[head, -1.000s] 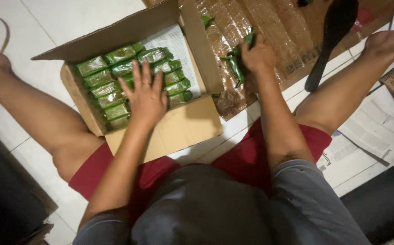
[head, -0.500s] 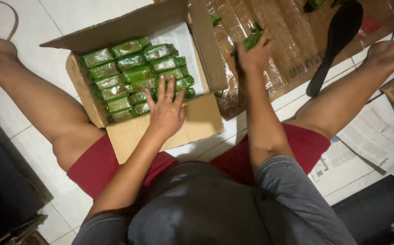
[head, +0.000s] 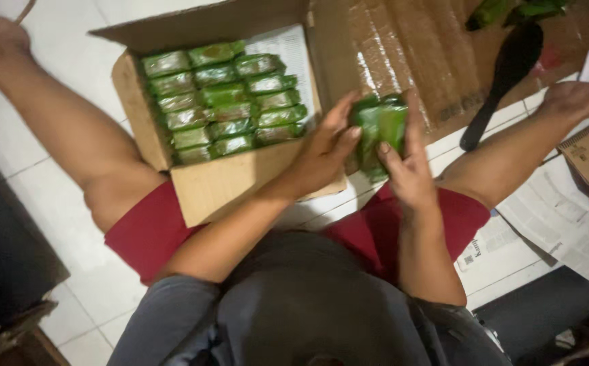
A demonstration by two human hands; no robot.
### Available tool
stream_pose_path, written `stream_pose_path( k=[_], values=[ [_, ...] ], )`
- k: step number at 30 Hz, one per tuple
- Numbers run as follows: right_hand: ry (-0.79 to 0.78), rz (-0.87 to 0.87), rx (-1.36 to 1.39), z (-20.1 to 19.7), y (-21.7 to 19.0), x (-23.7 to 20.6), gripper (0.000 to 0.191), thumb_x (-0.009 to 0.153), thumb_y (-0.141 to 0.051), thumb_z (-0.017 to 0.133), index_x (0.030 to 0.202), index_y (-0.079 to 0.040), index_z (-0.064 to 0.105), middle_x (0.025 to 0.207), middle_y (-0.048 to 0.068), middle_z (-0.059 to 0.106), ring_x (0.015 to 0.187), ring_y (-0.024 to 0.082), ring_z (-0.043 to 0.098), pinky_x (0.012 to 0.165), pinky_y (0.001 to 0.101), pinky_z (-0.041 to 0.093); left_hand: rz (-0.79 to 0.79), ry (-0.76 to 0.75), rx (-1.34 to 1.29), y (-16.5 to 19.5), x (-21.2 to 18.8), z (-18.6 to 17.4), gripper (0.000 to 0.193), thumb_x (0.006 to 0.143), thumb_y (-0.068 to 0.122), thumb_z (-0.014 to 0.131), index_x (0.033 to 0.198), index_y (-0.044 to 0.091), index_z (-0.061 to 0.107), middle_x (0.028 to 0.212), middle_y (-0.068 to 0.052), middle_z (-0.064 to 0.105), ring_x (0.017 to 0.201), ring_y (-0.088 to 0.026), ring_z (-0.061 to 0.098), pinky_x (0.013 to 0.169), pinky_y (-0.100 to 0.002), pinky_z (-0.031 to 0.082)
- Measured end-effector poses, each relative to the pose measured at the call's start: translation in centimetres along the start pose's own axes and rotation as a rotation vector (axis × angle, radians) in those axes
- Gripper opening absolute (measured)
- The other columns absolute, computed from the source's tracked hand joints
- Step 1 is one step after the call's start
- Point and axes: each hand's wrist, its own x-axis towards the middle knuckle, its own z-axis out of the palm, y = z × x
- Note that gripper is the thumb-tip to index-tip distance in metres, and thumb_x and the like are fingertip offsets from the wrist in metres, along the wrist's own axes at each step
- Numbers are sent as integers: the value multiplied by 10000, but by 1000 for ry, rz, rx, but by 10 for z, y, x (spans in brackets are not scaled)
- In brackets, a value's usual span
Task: The person sits on the floor and packs banana-leaf-wrapped food packages one at a time into a cardboard box lined with newspaper, arranging them in rows. They take each wrapped package from a pile on a plastic sheet beside them and place it into the box until it is filled.
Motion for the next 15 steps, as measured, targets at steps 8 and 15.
stream_pose_path(
  k=[8, 15],
  values=[
    [113, 209, 439, 91, 27, -8, 630, 1066, 20, 583, 1655, -38, 368, 1473, 97, 503, 1221, 158, 524, 1021, 288, 452, 20, 488, 101, -22, -15, -41, 313, 1125, 202, 470, 1357, 46, 611, 1210, -141, 708, 1160, -249, 658, 1045, -353, 506],
    [-74, 484, 415, 173, 40, -20, 518, 1076, -129, 564, 1579, -100, 444, 1229, 17, 647, 989, 83, 596, 801, 219, 540, 101, 721, 183, -65, -59, -69, 336, 1163, 238, 334, 1270, 61, 598, 1256, -126, 625, 1216, -271, 608, 1094, -359, 457]
  ],
)
